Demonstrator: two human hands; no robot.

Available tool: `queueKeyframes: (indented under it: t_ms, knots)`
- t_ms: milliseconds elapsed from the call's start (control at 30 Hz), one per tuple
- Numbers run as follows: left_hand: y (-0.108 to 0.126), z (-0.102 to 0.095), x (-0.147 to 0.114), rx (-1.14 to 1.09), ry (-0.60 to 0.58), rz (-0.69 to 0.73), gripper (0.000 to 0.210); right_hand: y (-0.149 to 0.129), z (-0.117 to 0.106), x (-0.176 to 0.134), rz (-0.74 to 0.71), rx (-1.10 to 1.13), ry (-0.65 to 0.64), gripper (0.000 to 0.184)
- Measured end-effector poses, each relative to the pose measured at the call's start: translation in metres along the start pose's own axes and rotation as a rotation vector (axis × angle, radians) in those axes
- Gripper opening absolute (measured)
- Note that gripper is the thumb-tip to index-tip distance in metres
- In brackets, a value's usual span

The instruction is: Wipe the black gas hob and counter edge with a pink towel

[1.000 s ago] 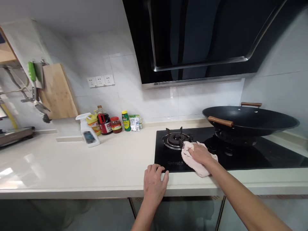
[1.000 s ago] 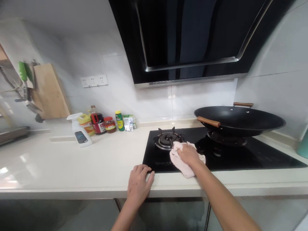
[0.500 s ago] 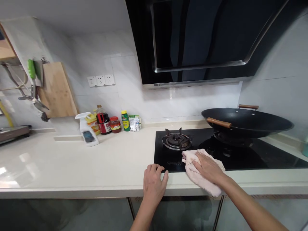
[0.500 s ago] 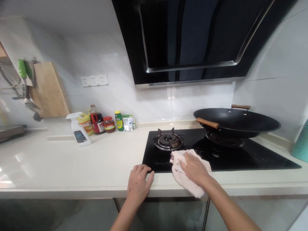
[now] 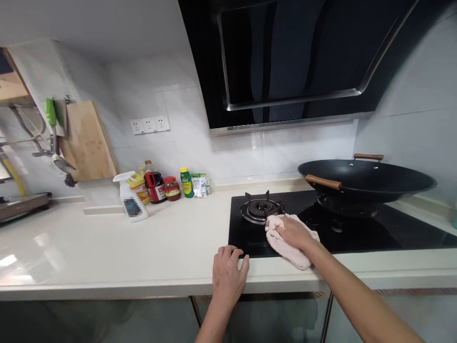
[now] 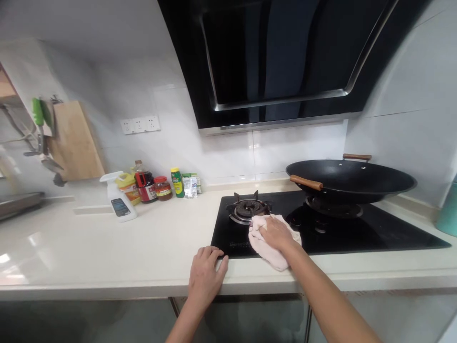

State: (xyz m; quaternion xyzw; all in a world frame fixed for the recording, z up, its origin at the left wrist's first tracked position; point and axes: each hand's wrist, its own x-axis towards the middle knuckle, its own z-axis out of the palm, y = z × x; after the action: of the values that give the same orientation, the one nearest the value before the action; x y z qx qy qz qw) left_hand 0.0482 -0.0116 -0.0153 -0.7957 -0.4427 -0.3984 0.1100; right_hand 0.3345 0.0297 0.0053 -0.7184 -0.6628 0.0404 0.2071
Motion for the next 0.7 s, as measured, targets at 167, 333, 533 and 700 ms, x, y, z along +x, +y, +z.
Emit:
queueKeyframes:
  t_ms: [167,333,533,700]
  knots:
    - [-0.001,0.001,-0.001,-0.005,-0.012,0.004,0.011,0.010,-0.004,-0.034,-0.044,0.012,-0.007,0.065]
    - [-0.002,0.003,-0.002,-0.011,0.007,0.012,0.011,0.036,-0.016,-0.079,-0.100,0.024,0.012,0.061]
    - [-0.001,0.003,-0.002,-0.021,0.005,0.014,0.011,0.052,-0.015,-0.084,-0.079,-0.004,0.070,0.051]
    - [-0.001,0.004,0.000,0.005,0.000,0.007,0.012,0.033,-0.012,-0.069,-0.017,-0.038,0.101,0.049]
